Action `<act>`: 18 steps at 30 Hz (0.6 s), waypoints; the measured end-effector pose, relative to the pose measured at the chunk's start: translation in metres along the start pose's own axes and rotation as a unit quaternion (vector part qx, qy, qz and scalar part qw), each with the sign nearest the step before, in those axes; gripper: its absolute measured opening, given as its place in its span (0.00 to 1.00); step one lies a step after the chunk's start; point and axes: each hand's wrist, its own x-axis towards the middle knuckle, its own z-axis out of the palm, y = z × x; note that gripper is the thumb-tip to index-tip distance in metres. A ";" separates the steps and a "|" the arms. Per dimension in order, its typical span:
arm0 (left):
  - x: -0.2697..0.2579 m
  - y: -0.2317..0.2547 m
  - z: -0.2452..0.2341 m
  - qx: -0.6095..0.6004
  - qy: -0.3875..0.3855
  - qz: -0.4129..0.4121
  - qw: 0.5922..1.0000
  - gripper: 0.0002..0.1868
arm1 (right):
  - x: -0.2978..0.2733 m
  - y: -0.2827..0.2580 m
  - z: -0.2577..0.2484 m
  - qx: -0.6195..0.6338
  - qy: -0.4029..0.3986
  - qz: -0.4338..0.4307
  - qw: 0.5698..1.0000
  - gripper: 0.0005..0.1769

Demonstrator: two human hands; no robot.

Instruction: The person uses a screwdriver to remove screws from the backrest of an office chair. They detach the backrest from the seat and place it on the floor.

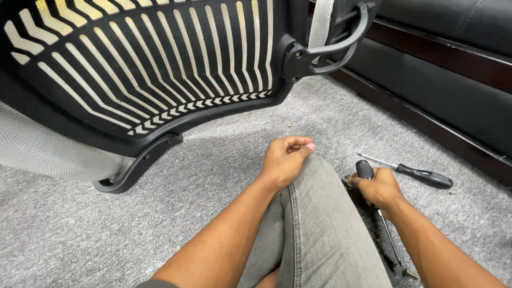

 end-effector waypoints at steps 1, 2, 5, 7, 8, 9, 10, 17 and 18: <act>0.000 0.000 -0.001 0.002 0.001 0.000 1.000 0.14 | 0.001 0.001 0.002 -0.010 -0.001 -0.001 1.000 0.08; -0.001 0.000 -0.001 0.004 0.002 0.000 1.000 0.14 | 0.002 0.002 0.004 -0.020 -0.001 0.000 1.000 0.09; -0.003 0.003 -0.001 0.010 0.003 -0.003 1.000 0.14 | 0.001 0.004 0.006 -0.058 0.011 -0.007 0.998 0.10; -0.006 0.007 -0.002 0.019 0.004 -0.012 1.000 0.14 | 0.000 0.003 0.007 -0.093 0.025 -0.010 0.995 0.11; -0.007 0.009 -0.002 0.025 0.004 -0.019 0.999 0.14 | 0.000 0.002 0.006 -0.113 0.034 -0.009 0.993 0.13; -0.008 0.011 -0.003 0.032 0.004 -0.026 0.999 0.14 | -0.001 0.001 0.006 -0.133 0.043 -0.008 0.990 0.14; -0.010 0.014 -0.003 0.029 0.003 -0.024 0.999 0.14 | -0.002 -0.001 0.005 -0.135 0.044 -0.003 0.990 0.15; -0.019 0.027 -0.007 0.067 0.003 -0.065 0.996 0.14 | -0.008 -0.008 0.000 -0.072 0.015 0.039 0.997 0.17; -0.020 0.027 -0.009 0.061 0.002 -0.057 0.997 0.14 | -0.008 -0.010 -0.001 -0.062 0.014 0.047 0.997 0.19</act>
